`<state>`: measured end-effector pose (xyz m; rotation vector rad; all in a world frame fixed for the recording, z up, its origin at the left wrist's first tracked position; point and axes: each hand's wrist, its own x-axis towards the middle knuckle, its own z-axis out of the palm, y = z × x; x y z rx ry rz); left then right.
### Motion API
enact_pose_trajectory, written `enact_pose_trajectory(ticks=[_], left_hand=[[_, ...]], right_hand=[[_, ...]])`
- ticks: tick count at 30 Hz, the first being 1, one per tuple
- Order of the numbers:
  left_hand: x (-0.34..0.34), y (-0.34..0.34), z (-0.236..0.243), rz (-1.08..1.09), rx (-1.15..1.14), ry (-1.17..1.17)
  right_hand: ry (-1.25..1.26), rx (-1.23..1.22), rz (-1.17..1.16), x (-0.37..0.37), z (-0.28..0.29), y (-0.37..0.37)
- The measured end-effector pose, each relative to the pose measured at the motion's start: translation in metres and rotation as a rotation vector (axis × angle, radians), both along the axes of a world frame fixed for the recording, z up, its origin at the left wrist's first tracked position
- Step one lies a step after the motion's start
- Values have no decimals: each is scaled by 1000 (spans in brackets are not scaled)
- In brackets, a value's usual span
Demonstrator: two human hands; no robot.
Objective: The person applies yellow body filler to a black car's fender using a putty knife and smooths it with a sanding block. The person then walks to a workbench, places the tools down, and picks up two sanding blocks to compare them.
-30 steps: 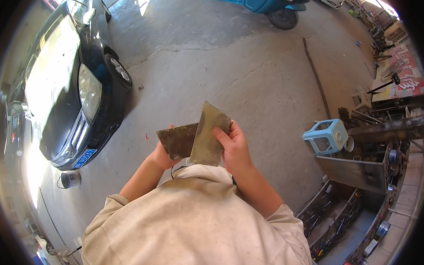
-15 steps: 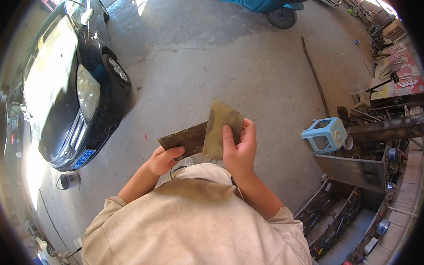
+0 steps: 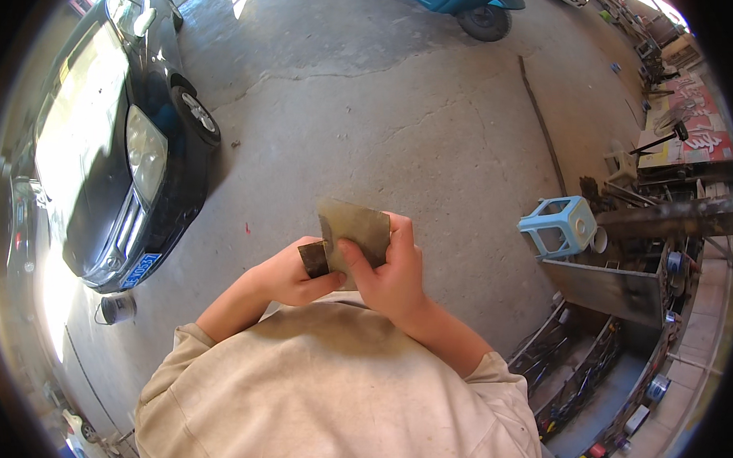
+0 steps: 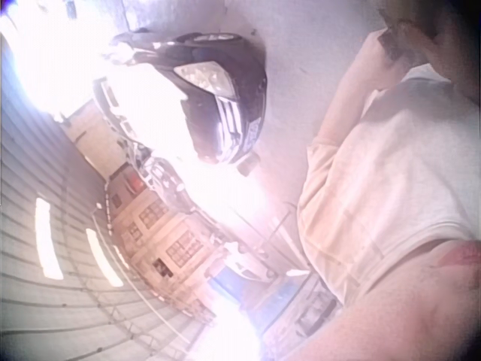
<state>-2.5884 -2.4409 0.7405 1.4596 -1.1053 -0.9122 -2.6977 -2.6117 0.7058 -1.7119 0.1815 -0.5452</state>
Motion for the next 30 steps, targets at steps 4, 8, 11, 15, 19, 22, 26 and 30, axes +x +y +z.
enact_pose_trajectory(ticks=[4, 8, 11, 15, 19, 22, 26, 30], left_hand=[[3, 2, 0, -52, 60, 42], [-8, -12, 10, 83, -164, 116], [-6, -14, 11, 109, -111, 163], [-8, -9, -16, 138, 41, 170], [-8, 3, -21, 209, 88, 520], [-6, 13, -28, 273, 60, 656], [1, 19, -29, 292, 163, 510], [3, 17, -26, 429, 96, 506]], right_hand=[[24, 22, 94, 3, 14, 3], [83, -121, 180, 6, 30, 10], [133, -46, 194, 9, 37, 11], [109, 432, 75, 13, 2, 6], [61, 548, -246, 11, -8, -21], [-174, 427, -301, 17, -2, -40], [-197, -305, -126, -4, -17, -53], [-328, -697, 203, 2, 3, -41]])
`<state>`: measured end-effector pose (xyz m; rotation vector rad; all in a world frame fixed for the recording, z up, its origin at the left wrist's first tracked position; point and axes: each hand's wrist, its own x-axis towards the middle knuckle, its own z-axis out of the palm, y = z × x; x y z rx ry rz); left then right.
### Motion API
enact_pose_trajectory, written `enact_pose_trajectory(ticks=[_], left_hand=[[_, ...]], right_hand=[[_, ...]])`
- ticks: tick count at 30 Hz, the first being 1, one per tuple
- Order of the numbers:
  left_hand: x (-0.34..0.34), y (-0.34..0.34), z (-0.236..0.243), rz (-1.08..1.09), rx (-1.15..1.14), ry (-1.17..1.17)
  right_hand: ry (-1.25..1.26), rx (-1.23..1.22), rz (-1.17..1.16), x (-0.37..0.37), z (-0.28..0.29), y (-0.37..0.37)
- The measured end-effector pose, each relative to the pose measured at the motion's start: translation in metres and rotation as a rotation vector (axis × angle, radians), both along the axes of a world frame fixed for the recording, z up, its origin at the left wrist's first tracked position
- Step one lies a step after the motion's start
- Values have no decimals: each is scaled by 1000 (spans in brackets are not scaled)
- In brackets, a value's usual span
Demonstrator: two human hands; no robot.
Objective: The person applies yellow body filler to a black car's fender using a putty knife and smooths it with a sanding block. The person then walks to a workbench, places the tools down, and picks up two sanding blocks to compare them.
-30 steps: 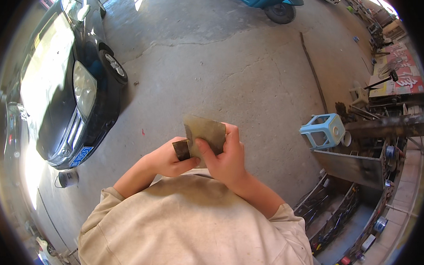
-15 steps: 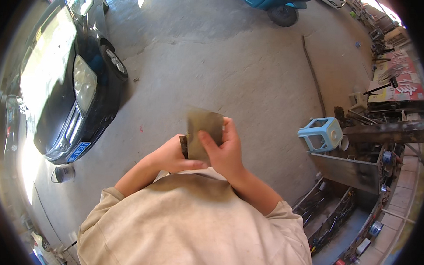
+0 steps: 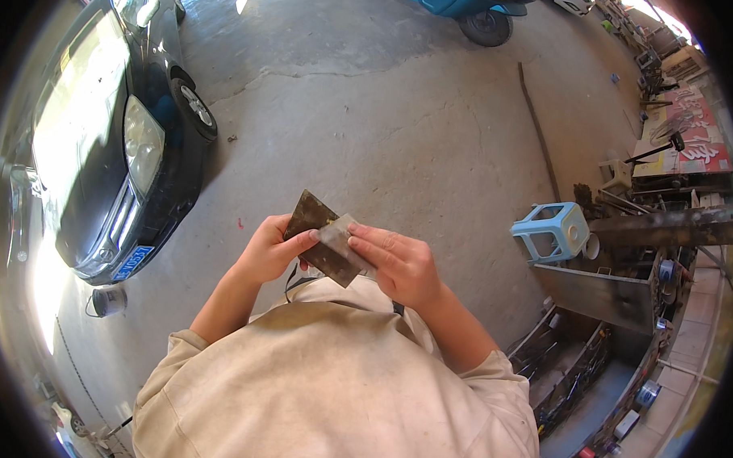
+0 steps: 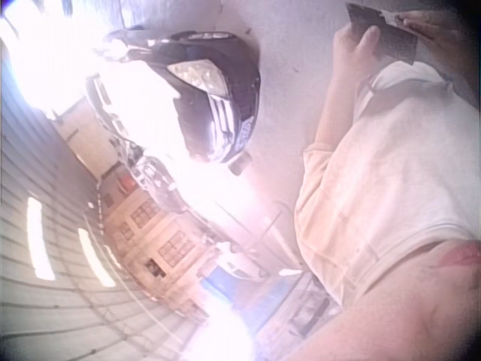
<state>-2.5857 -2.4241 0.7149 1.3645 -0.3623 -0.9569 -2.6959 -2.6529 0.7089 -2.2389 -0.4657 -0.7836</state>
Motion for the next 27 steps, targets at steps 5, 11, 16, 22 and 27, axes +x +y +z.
enact_pose_trajectory(ticks=[5, 11, 16, 22, 27], left_hand=[[2, 6, -8, 101, -14, 1], [4, -4, -20, 163, -3, -64], [1, -7, -22, 149, 5, -98], [5, -5, -22, 209, 43, -117], [-1, 1, -26, 361, -50, -89]], right_hand=[[348, -102, -68, -15, -7, -4], [292, -119, -526, -27, -15, -2], [417, -432, -464, 1, -13, 7], [584, -182, -784, -11, -53, -49], [535, 531, -637, -9, -40, -32]])
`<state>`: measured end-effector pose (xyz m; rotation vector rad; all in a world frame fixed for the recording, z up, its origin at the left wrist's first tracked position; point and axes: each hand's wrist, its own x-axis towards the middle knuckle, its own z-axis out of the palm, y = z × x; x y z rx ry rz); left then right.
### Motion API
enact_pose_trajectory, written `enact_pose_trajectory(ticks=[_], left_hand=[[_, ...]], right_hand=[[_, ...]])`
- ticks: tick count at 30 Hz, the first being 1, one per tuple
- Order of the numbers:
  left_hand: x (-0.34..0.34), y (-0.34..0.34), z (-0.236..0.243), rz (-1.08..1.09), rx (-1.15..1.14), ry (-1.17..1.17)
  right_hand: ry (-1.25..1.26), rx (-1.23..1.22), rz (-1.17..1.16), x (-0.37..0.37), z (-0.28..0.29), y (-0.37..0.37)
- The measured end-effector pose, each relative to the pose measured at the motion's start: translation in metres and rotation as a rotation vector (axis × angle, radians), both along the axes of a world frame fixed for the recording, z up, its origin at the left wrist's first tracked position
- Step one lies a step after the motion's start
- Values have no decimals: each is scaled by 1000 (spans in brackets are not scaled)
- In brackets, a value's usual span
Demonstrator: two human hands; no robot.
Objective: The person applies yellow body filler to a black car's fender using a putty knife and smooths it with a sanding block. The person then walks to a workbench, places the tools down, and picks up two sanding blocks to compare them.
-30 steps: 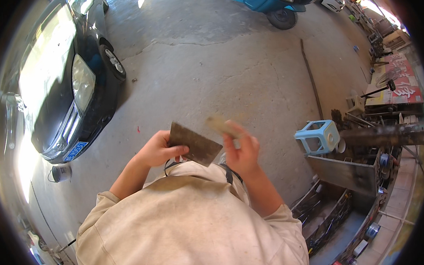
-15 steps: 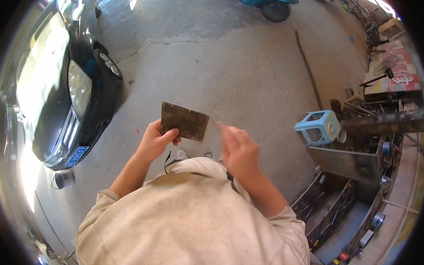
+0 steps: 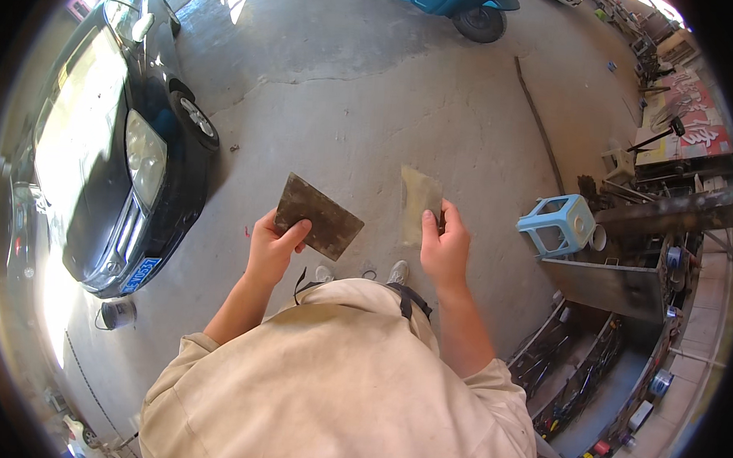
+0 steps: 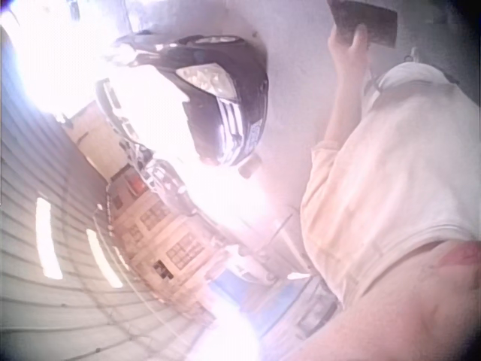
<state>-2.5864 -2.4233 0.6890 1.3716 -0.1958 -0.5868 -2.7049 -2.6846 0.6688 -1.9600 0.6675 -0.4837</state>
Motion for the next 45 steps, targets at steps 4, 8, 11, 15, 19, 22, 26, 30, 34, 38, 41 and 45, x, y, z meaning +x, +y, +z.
enact_pose_trajectory(ticks=[4, 8, 11, 15, 19, 22, 26, 30, 34, 38, 41, 45], left_hand=[[-2, -4, 9, 89, -158, 20], [2, -3, 7, 164, -58, -438], [11, 4, -2, 121, -69, -630], [9, 6, -2, 30, -78, -693], [8, 0, -3, -20, -173, -811], [-1, -2, 6, -105, -404, -532], [-22, -17, 29, -339, -942, 206], [-19, -13, 18, -460, -887, 244], [-16, -14, 26, -421, -736, 234], [-11, -16, 30, -376, -775, 174], [-12, -20, 35, -341, -754, 177], [-17, -30, 37, -290, -754, 173]], right_hand=[[-368, 792, -45, 3, 8, 28], [-377, 1087, 2, 3, 21, 33], [-388, 1272, 142, -3, 18, 21], [-199, 1227, 207, -1, 42, 40], [-85, 1165, 222, -1, 38, 52], [-170, 1126, 224, 1, 41, 61], [-227, 1109, 236, 5, 43, 71], [-172, 800, 251, 8, 48, 83], [-212, 477, 207, 3, 41, 83], [-202, 350, 137, -2, 59, 76], [-176, 152, 154, -1, 57, 74], [-159, 3, 184, 0, 60, 82]])
